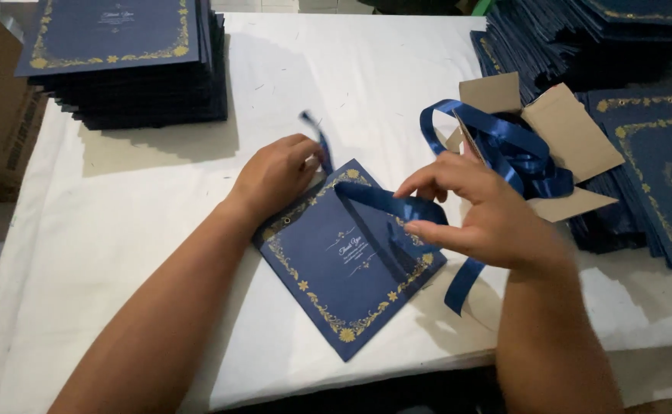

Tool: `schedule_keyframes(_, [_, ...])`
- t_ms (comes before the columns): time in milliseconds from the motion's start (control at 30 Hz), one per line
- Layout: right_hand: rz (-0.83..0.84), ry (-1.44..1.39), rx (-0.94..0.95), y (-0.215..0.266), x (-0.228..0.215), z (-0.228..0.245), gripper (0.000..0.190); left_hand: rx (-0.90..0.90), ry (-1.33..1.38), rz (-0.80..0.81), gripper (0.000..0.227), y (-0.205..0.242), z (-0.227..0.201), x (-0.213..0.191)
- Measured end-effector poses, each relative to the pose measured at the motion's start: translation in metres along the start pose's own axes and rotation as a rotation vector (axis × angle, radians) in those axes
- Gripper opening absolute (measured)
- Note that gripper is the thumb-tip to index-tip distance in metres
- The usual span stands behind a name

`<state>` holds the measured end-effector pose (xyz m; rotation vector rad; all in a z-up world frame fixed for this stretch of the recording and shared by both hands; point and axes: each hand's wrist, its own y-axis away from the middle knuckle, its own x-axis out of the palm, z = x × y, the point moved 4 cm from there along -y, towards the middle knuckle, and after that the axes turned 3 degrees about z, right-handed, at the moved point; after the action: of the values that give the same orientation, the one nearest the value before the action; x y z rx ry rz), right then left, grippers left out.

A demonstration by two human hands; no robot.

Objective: Threading a blue ribbon through pre-punched holes in a blue gift bag and tying it to form a handle.

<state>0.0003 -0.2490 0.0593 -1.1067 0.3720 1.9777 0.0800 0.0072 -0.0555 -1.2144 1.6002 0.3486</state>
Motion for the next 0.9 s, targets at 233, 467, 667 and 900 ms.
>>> schedule_keyframes(233, [-0.116, 0.663, -0.146, -0.014, -0.03, 0.062, 0.039, 0.307, 0.373, -0.121, 0.04, 0.011, -0.077, -0.05])
schedule_keyframes(467, [-0.59, 1.015, -0.55, -0.044, -0.01, 0.082, 0.029, -0.013, 0.819, -0.196, 0.014, 0.005, -0.088, -0.052])
schedule_keyframes(667, [-0.671, 0.19, -0.672, -0.058, 0.046, 0.033, 0.002, -0.216, 1.065, -0.509, 0.019, 0.022, -0.055, -0.082])
schedule_keyframes(900, [0.161, -0.452, -0.033, -0.09, 0.109, -0.02, 0.059, -0.264, 0.907, -0.712, 0.022, 0.044, -0.039, -0.138])
